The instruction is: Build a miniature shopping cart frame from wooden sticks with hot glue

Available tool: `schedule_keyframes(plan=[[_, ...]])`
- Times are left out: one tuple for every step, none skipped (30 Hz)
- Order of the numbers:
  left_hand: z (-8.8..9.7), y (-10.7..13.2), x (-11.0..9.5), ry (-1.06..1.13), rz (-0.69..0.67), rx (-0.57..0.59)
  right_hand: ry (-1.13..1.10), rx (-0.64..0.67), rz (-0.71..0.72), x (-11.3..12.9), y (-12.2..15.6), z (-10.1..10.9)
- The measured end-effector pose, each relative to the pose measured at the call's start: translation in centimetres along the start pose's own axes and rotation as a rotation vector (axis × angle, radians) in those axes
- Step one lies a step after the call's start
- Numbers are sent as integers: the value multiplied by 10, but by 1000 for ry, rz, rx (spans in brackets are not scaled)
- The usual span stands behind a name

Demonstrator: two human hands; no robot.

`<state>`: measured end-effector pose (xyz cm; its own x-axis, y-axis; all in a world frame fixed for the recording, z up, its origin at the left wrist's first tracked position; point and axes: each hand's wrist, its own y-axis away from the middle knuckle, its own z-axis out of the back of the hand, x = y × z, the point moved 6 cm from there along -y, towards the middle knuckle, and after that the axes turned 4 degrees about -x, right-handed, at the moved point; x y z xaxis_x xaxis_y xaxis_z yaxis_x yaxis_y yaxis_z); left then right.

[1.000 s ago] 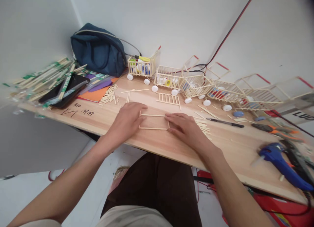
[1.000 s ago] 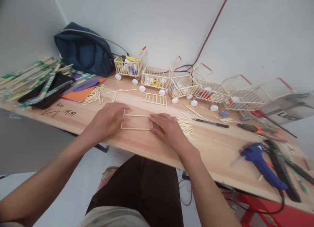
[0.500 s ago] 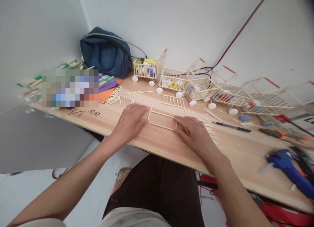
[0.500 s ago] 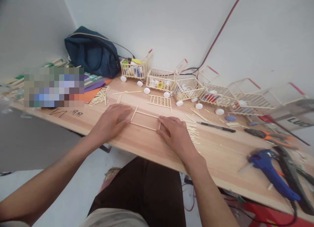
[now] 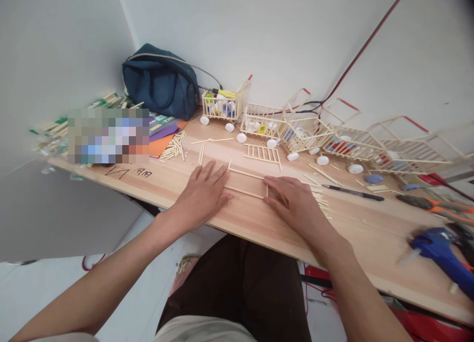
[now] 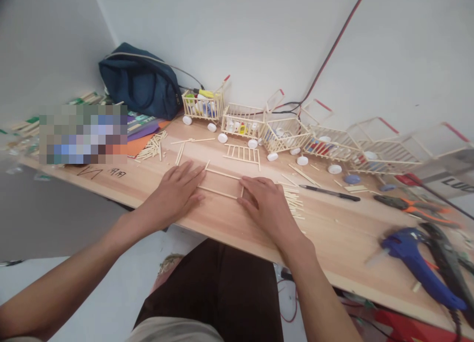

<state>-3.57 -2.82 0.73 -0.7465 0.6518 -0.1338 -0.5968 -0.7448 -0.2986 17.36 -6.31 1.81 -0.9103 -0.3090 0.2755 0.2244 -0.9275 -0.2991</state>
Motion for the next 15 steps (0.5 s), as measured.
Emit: schedule_keyframes(plan=[[0, -1, 0, -4, 7, 6, 2, -2, 2, 0, 0, 0], [1, -1, -1, -6, 15, 8, 5, -4, 5, 0, 0, 0], [1, -3, -1, -5, 21, 7, 7, -7, 8, 0, 0, -1], [2, -5, -3, -2, 28, 0, 9, -12, 10, 0, 0, -1], [3, -7, -5, 1, 23, -11, 11, -15, 13, -1, -1, -1], [4, -11, -9, 4, 0, -30, 14, -18, 15, -2, -1, -2], [4, -15, -14, 1, -33, -42, 19, -19, 18, -3, -1, -3], [4, -19, -19, -3, -62, -55, 25, -20, 22, -4, -1, -3], [3, -24, -24, -9, -94, -60, 33, -20, 26, -5, -1, -4], [1, -30, -30, -12, -130, -58, 41, -20, 30, -6, -1, -5], [0, -36, -36, -15, -168, -47, 48, -21, 33, -7, -1, -6], [-1, -42, -42, -16, -202, -35, 53, -24, 37, -8, -1, -6], [-2, -47, -46, -14, -219, -25, 56, -27, 41, -9, -1, -7], [-2, -53, -49, -10, -231, -16, 56, -33, 44, -10, -1, -7], [-2, -58, -52, -1, -239, -2, 55, -39, 47, -11, -1, -8]])
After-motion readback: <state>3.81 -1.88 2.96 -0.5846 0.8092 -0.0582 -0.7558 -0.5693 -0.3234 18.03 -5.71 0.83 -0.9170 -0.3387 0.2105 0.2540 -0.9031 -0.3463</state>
